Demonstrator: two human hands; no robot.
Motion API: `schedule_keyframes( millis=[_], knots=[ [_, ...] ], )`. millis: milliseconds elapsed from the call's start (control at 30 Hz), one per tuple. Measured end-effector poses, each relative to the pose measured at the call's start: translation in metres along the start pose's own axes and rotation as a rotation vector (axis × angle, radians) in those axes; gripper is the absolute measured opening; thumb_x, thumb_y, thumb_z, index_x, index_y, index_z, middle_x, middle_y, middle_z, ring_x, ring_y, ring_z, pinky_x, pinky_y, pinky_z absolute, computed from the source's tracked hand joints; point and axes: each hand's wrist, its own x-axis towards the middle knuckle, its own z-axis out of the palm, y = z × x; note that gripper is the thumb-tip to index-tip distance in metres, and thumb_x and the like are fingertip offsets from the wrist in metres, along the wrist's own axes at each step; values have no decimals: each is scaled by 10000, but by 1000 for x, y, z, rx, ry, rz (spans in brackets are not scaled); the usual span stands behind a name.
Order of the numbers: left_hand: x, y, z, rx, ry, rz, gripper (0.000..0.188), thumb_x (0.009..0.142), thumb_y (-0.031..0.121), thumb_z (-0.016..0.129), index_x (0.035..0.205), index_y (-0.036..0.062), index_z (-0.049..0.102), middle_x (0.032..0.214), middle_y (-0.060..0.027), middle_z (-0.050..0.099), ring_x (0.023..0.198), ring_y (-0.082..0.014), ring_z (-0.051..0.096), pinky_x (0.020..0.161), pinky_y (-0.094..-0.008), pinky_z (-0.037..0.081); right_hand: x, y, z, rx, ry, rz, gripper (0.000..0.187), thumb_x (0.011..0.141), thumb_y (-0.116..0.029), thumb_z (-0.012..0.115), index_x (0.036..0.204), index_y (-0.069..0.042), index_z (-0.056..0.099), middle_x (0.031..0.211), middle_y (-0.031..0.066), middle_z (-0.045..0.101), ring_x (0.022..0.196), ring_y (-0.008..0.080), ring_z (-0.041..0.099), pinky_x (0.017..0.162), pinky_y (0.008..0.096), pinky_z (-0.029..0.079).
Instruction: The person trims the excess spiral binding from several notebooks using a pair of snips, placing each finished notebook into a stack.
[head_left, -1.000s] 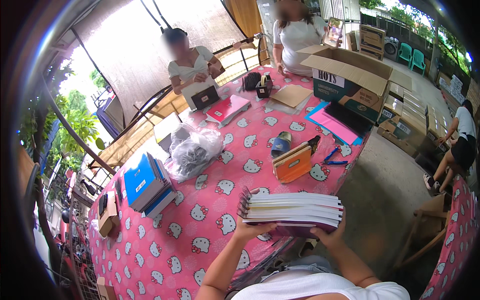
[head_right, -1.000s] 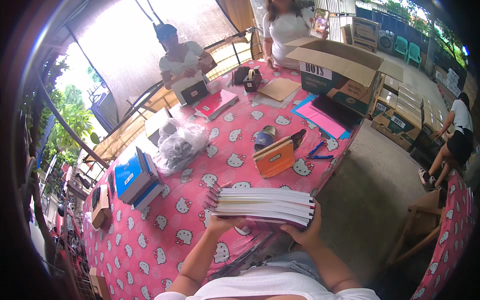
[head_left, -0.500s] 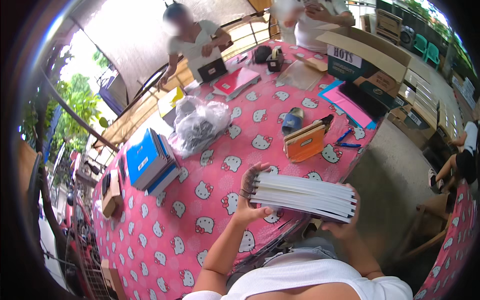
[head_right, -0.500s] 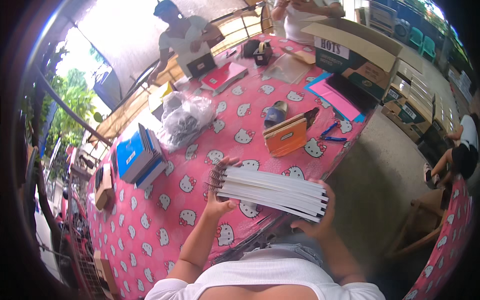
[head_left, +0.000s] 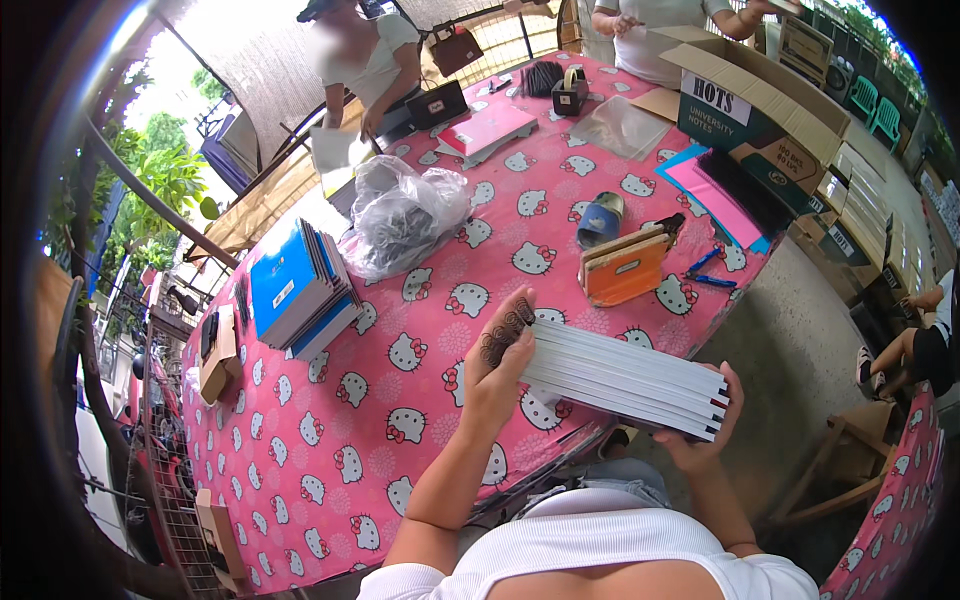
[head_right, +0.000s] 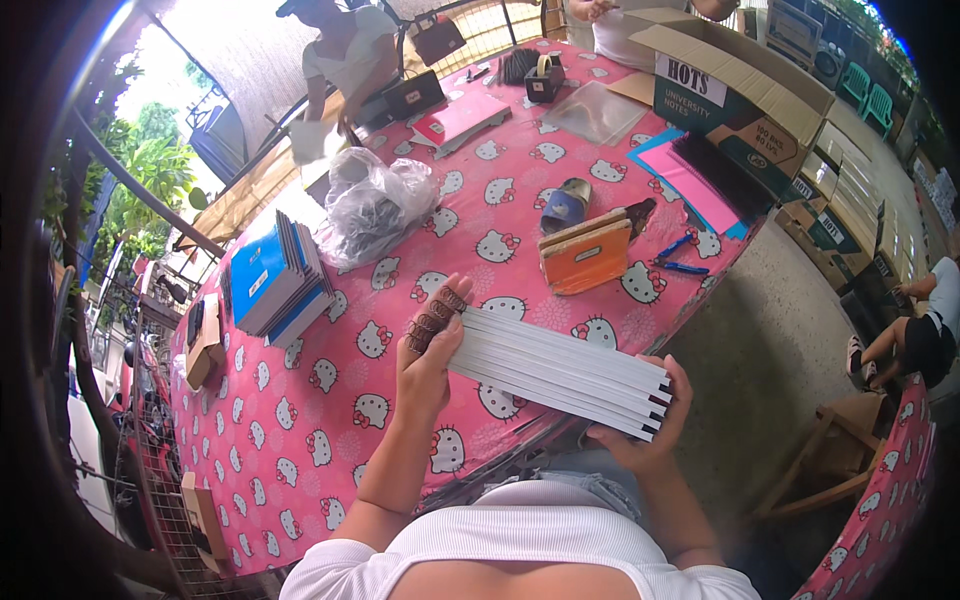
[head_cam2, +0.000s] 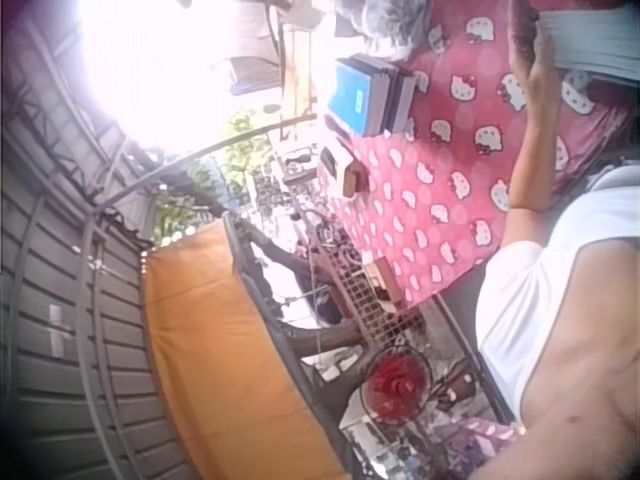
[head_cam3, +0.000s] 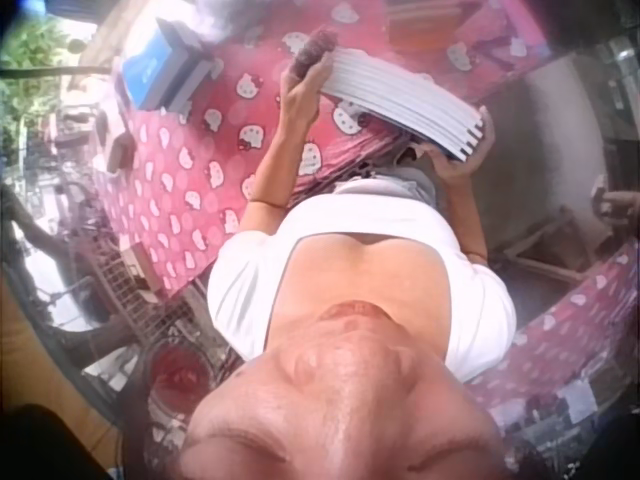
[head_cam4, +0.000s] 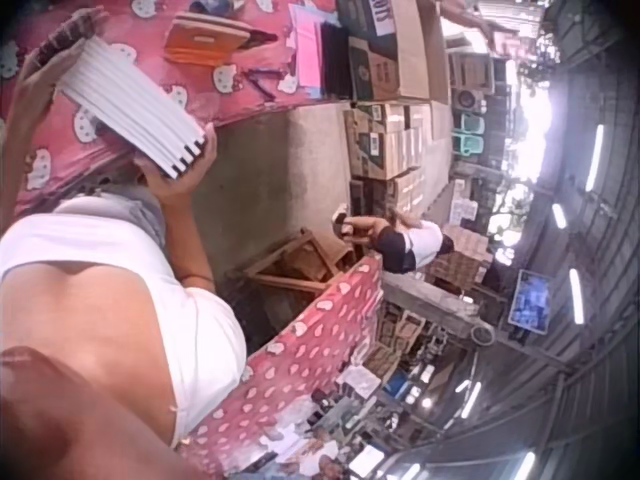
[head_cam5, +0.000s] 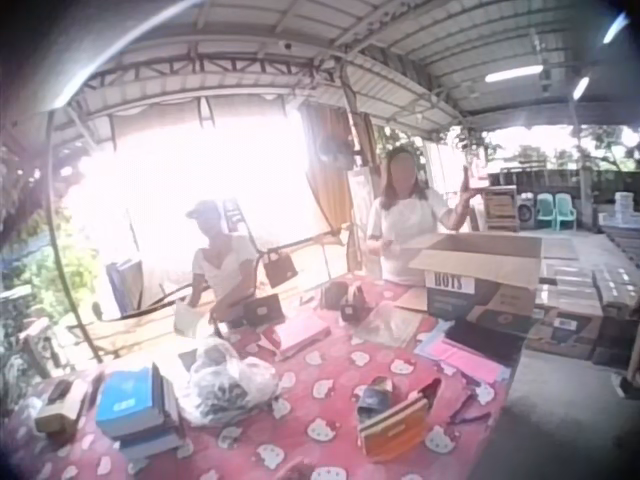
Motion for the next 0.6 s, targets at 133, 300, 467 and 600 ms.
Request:
schedule_keyframes(
  millis=[133,300,467,600],
  knots=[
    [11,-21,-6,-335,-146,42,805,871,261,657,1483,23,192,1487,-163,308,1316,-229,374,1071,-352,293,7,-5,8,111,32,30,1060,658,-297,868,1420,25,205,1248,190,472,1169,277,496,965,392,434],
    [22,-29,-9,-194,-340,187,1342,500,519,889,1483,16,126,1401,-176,412,1246,-286,464,1022,-428,391,6,3,2,36,12,104,1016,660,-264,872,1404,24,243,1261,172,475,1123,237,535,948,367,453],
    [18,-49,-19,24,-251,208,1108,490,240,943,1390,31,331,1146,-109,569,1093,-194,536,922,-351,437,6,-5,6,-1,-2,72,987,659,-267,873,1382,29,270,1216,150,491,1103,231,548,925,356,467],
    [23,-57,-14,32,-264,256,1126,487,246,948,1389,16,315,1199,-131,546,1123,-211,523,935,-365,437,2,4,1,-15,22,39,997,653,-259,877,1380,26,258,1237,166,491,1124,254,541,939,370,457]
  ],
)
